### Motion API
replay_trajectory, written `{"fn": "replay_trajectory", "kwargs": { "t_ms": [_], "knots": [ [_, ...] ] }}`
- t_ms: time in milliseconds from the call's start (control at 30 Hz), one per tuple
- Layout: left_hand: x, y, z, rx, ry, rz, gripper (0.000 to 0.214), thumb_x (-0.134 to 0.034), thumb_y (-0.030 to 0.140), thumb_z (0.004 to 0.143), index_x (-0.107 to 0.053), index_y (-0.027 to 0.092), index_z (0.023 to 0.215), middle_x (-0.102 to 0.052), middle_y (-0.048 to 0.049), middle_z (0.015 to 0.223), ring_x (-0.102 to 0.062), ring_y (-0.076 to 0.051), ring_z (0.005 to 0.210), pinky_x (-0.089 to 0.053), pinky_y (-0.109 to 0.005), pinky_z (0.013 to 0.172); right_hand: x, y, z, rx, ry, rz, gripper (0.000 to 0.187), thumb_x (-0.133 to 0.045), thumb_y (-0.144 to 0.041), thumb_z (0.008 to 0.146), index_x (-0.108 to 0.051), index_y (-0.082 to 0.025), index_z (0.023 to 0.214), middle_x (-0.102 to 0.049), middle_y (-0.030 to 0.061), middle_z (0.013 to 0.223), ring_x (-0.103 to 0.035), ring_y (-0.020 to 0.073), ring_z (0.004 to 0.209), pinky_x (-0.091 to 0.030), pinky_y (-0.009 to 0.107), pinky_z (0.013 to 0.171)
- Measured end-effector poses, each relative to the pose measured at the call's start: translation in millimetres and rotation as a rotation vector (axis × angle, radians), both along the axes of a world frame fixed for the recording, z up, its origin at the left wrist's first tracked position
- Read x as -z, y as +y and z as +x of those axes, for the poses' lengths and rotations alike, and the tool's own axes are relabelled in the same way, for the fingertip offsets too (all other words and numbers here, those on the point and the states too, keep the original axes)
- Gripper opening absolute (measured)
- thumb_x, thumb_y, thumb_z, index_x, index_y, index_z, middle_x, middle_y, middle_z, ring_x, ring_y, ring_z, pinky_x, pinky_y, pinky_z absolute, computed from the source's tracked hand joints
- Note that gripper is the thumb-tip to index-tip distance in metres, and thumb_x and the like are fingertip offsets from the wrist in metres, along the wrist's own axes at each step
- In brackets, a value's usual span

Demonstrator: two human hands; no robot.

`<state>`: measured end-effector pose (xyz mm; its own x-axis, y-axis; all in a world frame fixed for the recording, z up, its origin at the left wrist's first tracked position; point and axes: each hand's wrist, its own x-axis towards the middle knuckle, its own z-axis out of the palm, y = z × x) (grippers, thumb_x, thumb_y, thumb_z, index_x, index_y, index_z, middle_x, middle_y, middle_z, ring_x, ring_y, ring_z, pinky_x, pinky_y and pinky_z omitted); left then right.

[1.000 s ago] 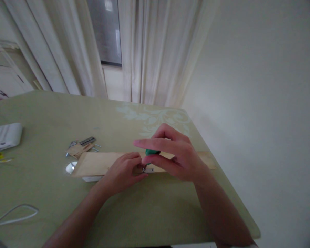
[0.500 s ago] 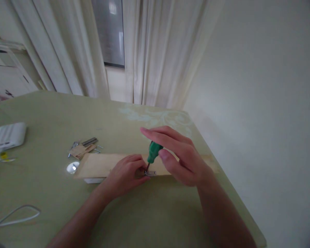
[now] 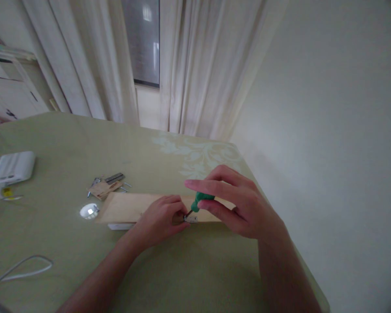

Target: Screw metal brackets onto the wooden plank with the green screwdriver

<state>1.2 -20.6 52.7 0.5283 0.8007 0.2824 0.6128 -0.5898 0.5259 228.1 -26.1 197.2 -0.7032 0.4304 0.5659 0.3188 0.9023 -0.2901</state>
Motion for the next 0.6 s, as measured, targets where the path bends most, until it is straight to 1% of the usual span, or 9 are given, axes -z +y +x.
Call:
{"fn": "replay_trajectory", "kwargs": {
  "t_ms": [67,133,200,300,367,433,500,533,600],
  "knots": [
    [-2.0,0,0,-0.004,0.018,-0.017,0.014,-0.078,0.033,0.088,-0.07,0.023,0.093,-0.071,-0.003,0.097,-0.065,-0.023,0.095,-0.046,-0.032,0.08,-4.1,1,1,0.138,-0.064,0.095,0.023,-0.063,-0.033,0.103,-0.074,-0.02,0.118,-0.064,0.0045,0.09,-0.061,0.0188,0.085,-0.05,0.032,0.077],
    [-3.8,0,1,-0.001,0.03,-0.023,0.015,-0.079,0.034,0.087,-0.069,0.022,0.091,-0.07,-0.0026,0.094,-0.064,-0.022,0.092,-0.044,-0.031,0.077,-10.9,2,0,0.256,-0.199,0.147,0.024,-0.061,-0.038,0.104,-0.072,-0.017,0.102,-0.064,0.0049,0.086,-0.06,0.0194,0.082,-0.046,0.032,0.074],
    [-4.7,1,1,0.006,0.026,-0.019,0.016,-0.079,0.033,0.087,-0.069,0.022,0.09,-0.07,-0.0024,0.093,-0.064,-0.022,0.09,-0.043,-0.031,0.076,-21.7,4,-4,0.309,-0.369,0.132,0.026,-0.061,-0.041,0.103,-0.069,-0.017,0.103,-0.069,0.0068,0.091,-0.063,0.0211,0.087,-0.044,0.032,0.075],
    [-4.5,2,2,0.009,0.021,-0.017,0.016,-0.079,0.033,0.087,-0.069,0.021,0.089,-0.069,-0.0022,0.092,-0.064,-0.021,0.089,-0.042,-0.031,0.076,-41.5,7,-12,0.251,-0.584,0.055,0.027,-0.061,-0.04,0.101,-0.064,-0.018,0.114,-0.073,0.0089,0.106,-0.066,0.022,0.095,-0.043,0.031,0.078],
    [-4.0,2,2,0.01,0.026,-0.016,0.016,-0.079,0.033,0.086,-0.069,0.021,0.088,-0.069,-0.0022,0.092,-0.064,-0.022,0.09,-0.042,-0.031,0.077,-52.6,10,-19,0.241,-0.719,0.027,0.029,-0.057,-0.046,0.102,-0.066,-0.019,0.105,-0.075,0.0077,0.099,-0.066,0.0207,0.087,-0.04,0.03,0.071],
    [-3.8,3,3,0.015,0.03,-0.012,0.016,-0.079,0.034,0.086,-0.069,0.021,0.088,-0.07,-0.0023,0.092,-0.065,-0.022,0.09,-0.043,-0.031,0.078,-60.5,13,-27,0.379,-0.852,0.063,0.048,-0.047,-0.06,0.104,-0.066,-0.019,0.089,-0.074,0.008,0.084,-0.065,0.0212,0.075,-0.033,0.03,0.063],
    [-3.9,4,3,0.016,0.03,-0.01,0.016,-0.079,0.034,0.086,-0.069,0.021,0.089,-0.07,-0.0024,0.092,-0.065,-0.022,0.091,-0.043,-0.031,0.078,-66.8,14,-33,0.543,-0.959,0.119,0.063,-0.038,-0.071,0.103,-0.066,-0.019,0.079,-0.073,0.0103,0.077,-0.065,0.0232,0.07,-0.028,0.031,0.061],
    [-4.0,4,3,0.015,0.026,-0.008,0.016,-0.079,0.034,0.086,-0.069,0.021,0.089,-0.07,-0.0025,0.093,-0.065,-0.023,0.091,-0.042,-0.032,0.079,-69.8,15,-35,0.571,-0.996,0.127,0.065,-0.037,-0.073,0.102,-0.066,-0.019,0.081,-0.074,0.011,0.079,-0.066,0.024,0.072,-0.027,0.031,0.061],
    [-4.5,4,3,0.011,0.018,-0.005,0.016,-0.079,0.034,0.086,-0.069,0.021,0.089,-0.071,-0.0026,0.093,-0.066,-0.023,0.091,-0.042,-0.031,0.078,-75.5,13,-38,0.492,-1.036,0.085,0.054,-0.047,-0.071,0.1,-0.067,-0.021,0.097,-0.078,0.0104,0.094,-0.068,0.0244,0.078,-0.028,0.03,0.061]
  ]
}}
